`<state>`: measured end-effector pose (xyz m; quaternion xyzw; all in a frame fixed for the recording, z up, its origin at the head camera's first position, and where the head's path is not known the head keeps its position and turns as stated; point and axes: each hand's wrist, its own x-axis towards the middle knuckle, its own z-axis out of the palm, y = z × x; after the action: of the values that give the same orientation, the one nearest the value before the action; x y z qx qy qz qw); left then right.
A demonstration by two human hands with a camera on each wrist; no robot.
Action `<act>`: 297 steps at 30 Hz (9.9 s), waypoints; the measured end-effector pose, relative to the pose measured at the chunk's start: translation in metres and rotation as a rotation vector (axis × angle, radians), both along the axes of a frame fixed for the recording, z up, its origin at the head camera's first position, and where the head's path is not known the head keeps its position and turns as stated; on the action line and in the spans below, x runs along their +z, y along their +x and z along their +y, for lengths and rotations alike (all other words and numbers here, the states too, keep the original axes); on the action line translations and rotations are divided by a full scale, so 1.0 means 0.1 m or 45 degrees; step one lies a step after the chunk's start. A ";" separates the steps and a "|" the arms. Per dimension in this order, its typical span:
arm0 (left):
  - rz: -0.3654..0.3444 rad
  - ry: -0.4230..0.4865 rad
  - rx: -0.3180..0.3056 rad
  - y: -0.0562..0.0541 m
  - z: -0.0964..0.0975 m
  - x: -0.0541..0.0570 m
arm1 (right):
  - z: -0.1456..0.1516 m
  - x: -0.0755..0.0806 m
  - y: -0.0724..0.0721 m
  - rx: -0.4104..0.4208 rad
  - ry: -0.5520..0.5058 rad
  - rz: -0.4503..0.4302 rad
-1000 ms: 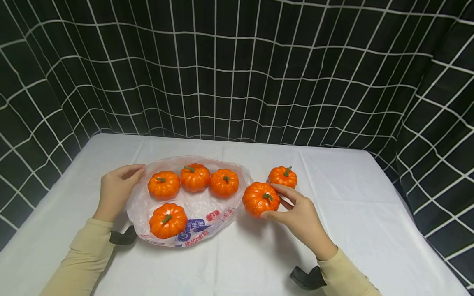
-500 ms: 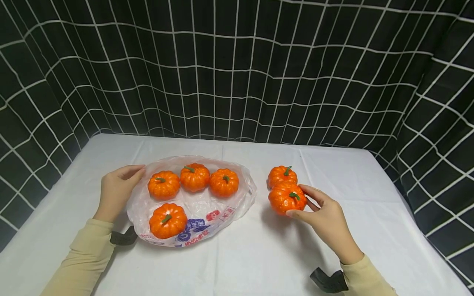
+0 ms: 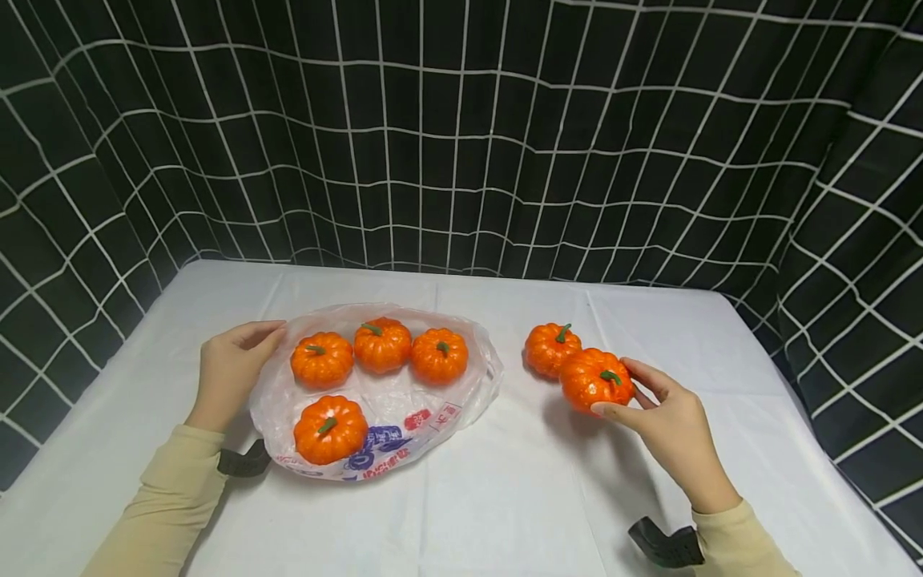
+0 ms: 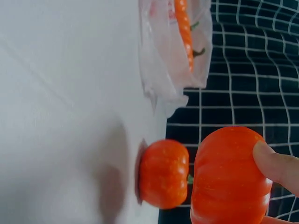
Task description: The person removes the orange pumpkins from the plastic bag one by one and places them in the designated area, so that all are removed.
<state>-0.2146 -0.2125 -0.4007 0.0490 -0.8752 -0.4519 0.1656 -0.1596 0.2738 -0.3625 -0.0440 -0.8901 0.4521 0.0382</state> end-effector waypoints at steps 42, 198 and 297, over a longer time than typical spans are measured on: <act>0.009 0.007 -0.008 0.00 -0.01 0.00 | 0.63 -0.34 -0.77 -0.232 0.049 -0.135; 0.058 0.007 -0.008 -0.01 -0.02 -0.01 | -2.60 -0.48 -0.19 0.754 0.018 -0.090; 0.000 0.003 0.017 0.00 0.01 -0.02 | 0.79 -0.11 0.20 -0.292 0.148 -0.111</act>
<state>-0.2143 -0.2115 -0.4026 0.0552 -0.8742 -0.4519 0.1686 -0.1399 0.3524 -0.3732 -0.1627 -0.9047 0.3900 0.0534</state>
